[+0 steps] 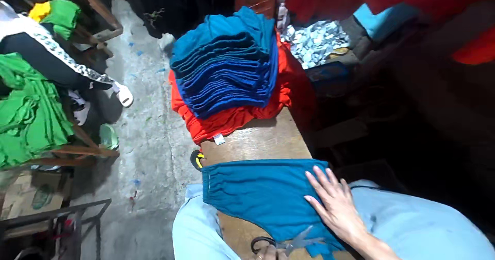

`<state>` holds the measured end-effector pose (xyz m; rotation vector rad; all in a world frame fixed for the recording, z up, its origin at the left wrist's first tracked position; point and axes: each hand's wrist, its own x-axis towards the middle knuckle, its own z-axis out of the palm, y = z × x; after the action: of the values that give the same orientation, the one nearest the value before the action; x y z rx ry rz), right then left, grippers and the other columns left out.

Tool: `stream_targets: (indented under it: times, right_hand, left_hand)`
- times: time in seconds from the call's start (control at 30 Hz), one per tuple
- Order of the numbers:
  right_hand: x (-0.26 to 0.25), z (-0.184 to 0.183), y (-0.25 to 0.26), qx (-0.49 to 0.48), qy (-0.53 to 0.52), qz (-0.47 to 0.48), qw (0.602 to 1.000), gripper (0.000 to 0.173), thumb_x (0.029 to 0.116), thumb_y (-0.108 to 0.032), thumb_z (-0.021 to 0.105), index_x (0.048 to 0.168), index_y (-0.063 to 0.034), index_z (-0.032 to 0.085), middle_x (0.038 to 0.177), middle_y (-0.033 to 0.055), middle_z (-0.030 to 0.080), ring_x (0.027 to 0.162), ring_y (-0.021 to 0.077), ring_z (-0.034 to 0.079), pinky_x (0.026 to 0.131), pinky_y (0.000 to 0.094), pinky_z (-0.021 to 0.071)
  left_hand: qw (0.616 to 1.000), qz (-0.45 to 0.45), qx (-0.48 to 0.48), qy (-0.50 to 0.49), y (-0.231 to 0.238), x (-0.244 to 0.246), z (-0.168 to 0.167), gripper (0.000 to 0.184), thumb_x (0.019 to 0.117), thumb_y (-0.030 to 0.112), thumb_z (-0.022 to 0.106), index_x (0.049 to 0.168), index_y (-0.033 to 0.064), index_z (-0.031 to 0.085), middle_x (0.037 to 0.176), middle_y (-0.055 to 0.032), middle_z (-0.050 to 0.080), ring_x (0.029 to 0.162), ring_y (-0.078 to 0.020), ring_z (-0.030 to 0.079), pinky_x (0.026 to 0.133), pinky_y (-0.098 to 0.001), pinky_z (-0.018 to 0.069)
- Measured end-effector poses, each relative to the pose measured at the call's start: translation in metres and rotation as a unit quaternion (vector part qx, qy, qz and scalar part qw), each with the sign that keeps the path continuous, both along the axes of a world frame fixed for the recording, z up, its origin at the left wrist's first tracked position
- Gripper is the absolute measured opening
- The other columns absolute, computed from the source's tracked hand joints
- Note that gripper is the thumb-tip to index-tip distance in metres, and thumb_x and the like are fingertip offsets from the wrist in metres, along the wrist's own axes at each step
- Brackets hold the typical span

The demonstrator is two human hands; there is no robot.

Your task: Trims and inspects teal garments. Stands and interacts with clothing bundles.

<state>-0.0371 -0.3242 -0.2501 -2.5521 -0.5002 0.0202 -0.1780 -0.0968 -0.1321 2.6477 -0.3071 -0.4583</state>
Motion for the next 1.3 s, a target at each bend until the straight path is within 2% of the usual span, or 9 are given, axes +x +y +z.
stream_targets:
  times: [0.07, 0.17, 0.3, 0.43, 0.63, 0.83, 0.97, 1.13, 1.3]
  right_hand:
    - [0.007, 0.012, -0.005, 0.069, 0.069, -0.050, 0.994, 0.069, 0.1022, -0.051, 0.042, 0.149, -0.0012, 0.051, 0.156, 0.0258, 0.042, 0.145, 0.0470, 0.038, 0.115, 0.0669, 0.0316]
    - [0.032, 0.032, 0.001, 0.191, 0.226, -0.181, 0.938, 0.065, 0.1033, -0.035, 0.051, 0.156, 0.0009, 0.035, 0.156, 0.0267, 0.040, 0.143, 0.0376, 0.043, 0.115, 0.0542, 0.0375]
    - [0.061, 0.030, 0.008, 0.260, 0.256, -0.242, 0.899, 0.035, 0.0995, -0.011, 0.061, 0.132, 0.0020, 0.059, 0.122, 0.0185, 0.064, 0.104, 0.0184, 0.064, 0.090, 0.0402, 0.0528]
    - [0.067, 0.029, 0.003, 0.256, 0.241, -0.220, 0.910, 0.016, 0.0904, 0.001, 0.065, 0.105, 0.0011, 0.060, 0.092, 0.0041, 0.062, 0.079, 0.0046, 0.059, 0.071, 0.0232, 0.0515]
    - [0.078, 0.035, -0.012, 0.310, 0.361, -0.236, 0.847, 0.014, 0.0951, -0.004, 0.056, 0.108, -0.0090, 0.061, 0.088, -0.0025, 0.067, 0.072, 0.0024, 0.065, 0.063, 0.0183, 0.0550]
    - [0.085, 0.038, -0.019, 0.348, 0.401, -0.251, 0.809, 0.010, 0.0967, -0.004, 0.051, 0.099, -0.0113, 0.057, 0.073, -0.0036, 0.066, 0.058, 0.0021, 0.062, 0.052, 0.0173, 0.0525]
    - [0.084, 0.038, -0.016, 0.315, 0.364, -0.244, 0.842, 0.012, 0.0990, 0.003, 0.054, 0.101, -0.0071, 0.061, 0.076, -0.0033, 0.066, 0.062, 0.0016, 0.061, 0.058, 0.0173, 0.0523]
    - [0.079, 0.036, -0.012, 0.341, 0.273, -0.246, 0.865, 0.015, 0.0907, 0.010, 0.064, 0.099, -0.0025, 0.064, 0.087, 0.0014, 0.068, 0.075, 0.0071, 0.064, 0.070, 0.0254, 0.0567]
    - [0.075, 0.041, -0.009, 0.367, 0.352, -0.218, 0.833, 0.031, 0.0876, 0.007, 0.071, 0.116, -0.0023, 0.064, 0.100, 0.0074, 0.069, 0.087, 0.0138, 0.069, 0.079, 0.0317, 0.0594]
  left_hand:
    - [0.988, 0.095, -0.045, -0.111, 0.021, 0.020, -0.002, 0.021, 0.0941, 0.016, 0.065, 0.105, 0.0041, 0.077, 0.109, -0.0155, 0.074, 0.097, -0.0297, 0.074, 0.079, -0.0434, 0.0618]
    - [0.927, 0.339, -0.104, -0.124, 0.084, 0.067, -0.023, 0.029, 0.0969, 0.014, 0.059, 0.114, -0.0074, 0.070, 0.119, -0.0239, 0.068, 0.110, -0.0341, 0.068, 0.091, -0.0458, 0.0569]
    - [0.799, 0.548, -0.247, 0.018, 0.138, 0.117, -0.052, 0.048, 0.0939, 0.016, 0.073, 0.135, -0.0031, 0.055, 0.127, -0.0219, 0.063, 0.113, -0.0300, 0.064, 0.096, -0.0476, 0.0530]
    - [0.780, 0.567, -0.264, 0.003, 0.134, 0.126, -0.067, 0.037, 0.0894, 0.005, 0.076, 0.124, 0.0020, 0.063, 0.104, -0.0136, 0.070, 0.090, -0.0223, 0.068, 0.082, -0.0423, 0.0553]
    - [0.781, 0.542, -0.296, -0.092, 0.128, 0.112, -0.086, 0.048, 0.0887, 0.001, 0.072, 0.134, 0.0041, 0.057, 0.111, -0.0123, 0.068, 0.096, -0.0194, 0.068, 0.084, -0.0391, 0.0560]
    - [0.763, 0.520, -0.376, -0.079, 0.138, 0.112, -0.083, 0.025, 0.0957, 0.002, 0.062, 0.121, 0.0043, 0.065, 0.108, -0.0058, 0.069, 0.096, -0.0110, 0.067, 0.084, -0.0297, 0.0562]
    - [0.771, 0.520, -0.367, 0.005, 0.150, 0.121, -0.080, 0.040, 0.0973, 0.003, 0.062, 0.137, 0.0024, 0.056, 0.107, -0.0102, 0.068, 0.092, -0.0144, 0.065, 0.084, -0.0344, 0.0543]
    - [0.799, 0.501, -0.331, 0.028, 0.161, 0.129, -0.080, 0.014, 0.0961, 0.000, 0.061, 0.108, -0.0046, 0.067, 0.089, -0.0071, 0.069, 0.080, -0.0094, 0.066, 0.076, -0.0287, 0.0563]
    - [0.782, 0.508, -0.360, 0.040, 0.165, 0.126, -0.080, 0.011, 0.0963, 0.003, 0.055, 0.105, 0.0000, 0.061, 0.087, 0.0003, 0.066, 0.077, -0.0051, 0.065, 0.069, -0.0238, 0.0562]
